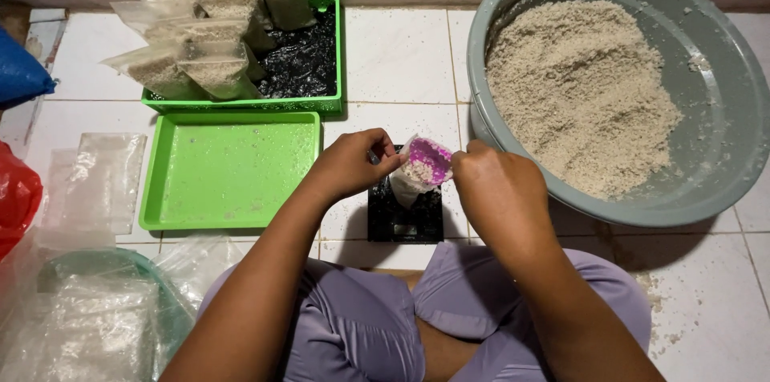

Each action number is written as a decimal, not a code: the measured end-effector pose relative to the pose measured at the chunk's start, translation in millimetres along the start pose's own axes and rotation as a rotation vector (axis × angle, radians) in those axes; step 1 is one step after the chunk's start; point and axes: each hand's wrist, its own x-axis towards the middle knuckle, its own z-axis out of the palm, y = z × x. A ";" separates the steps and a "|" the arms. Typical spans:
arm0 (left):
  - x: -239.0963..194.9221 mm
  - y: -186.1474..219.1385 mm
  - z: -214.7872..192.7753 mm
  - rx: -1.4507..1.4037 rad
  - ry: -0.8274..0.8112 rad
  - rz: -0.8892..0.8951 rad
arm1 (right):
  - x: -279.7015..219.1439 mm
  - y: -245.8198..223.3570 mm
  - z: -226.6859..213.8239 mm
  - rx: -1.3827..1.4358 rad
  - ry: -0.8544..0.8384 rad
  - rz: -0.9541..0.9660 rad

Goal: The person scoops a light-colored grain from a large basin into small plastic bags placed on a digital scale. They adjust the amount by adding or removing grain until the target weight is reached, then place the filled bag into a green tray.

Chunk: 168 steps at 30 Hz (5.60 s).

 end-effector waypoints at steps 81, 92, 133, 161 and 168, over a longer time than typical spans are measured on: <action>26.9 -64.0 -25.3 -0.280 0.071 -0.264 | 29.2 234.0 118.6 0.936 -0.653 0.778; 21.1 -62.2 -26.5 -0.291 0.084 -0.246 | 0.8 262.7 109.6 1.016 -0.398 0.790; 10.7 -46.0 -30.6 -0.259 0.015 -0.121 | 14.0 77.3 -39.9 0.487 -0.296 0.191; 15.2 -19.4 12.9 -0.030 0.003 -0.041 | -9.6 -6.2 6.6 -0.171 0.259 -0.083; 11.9 -15.4 7.8 -0.025 -0.014 -0.035 | -14.4 7.0 -14.2 -0.186 0.209 -0.037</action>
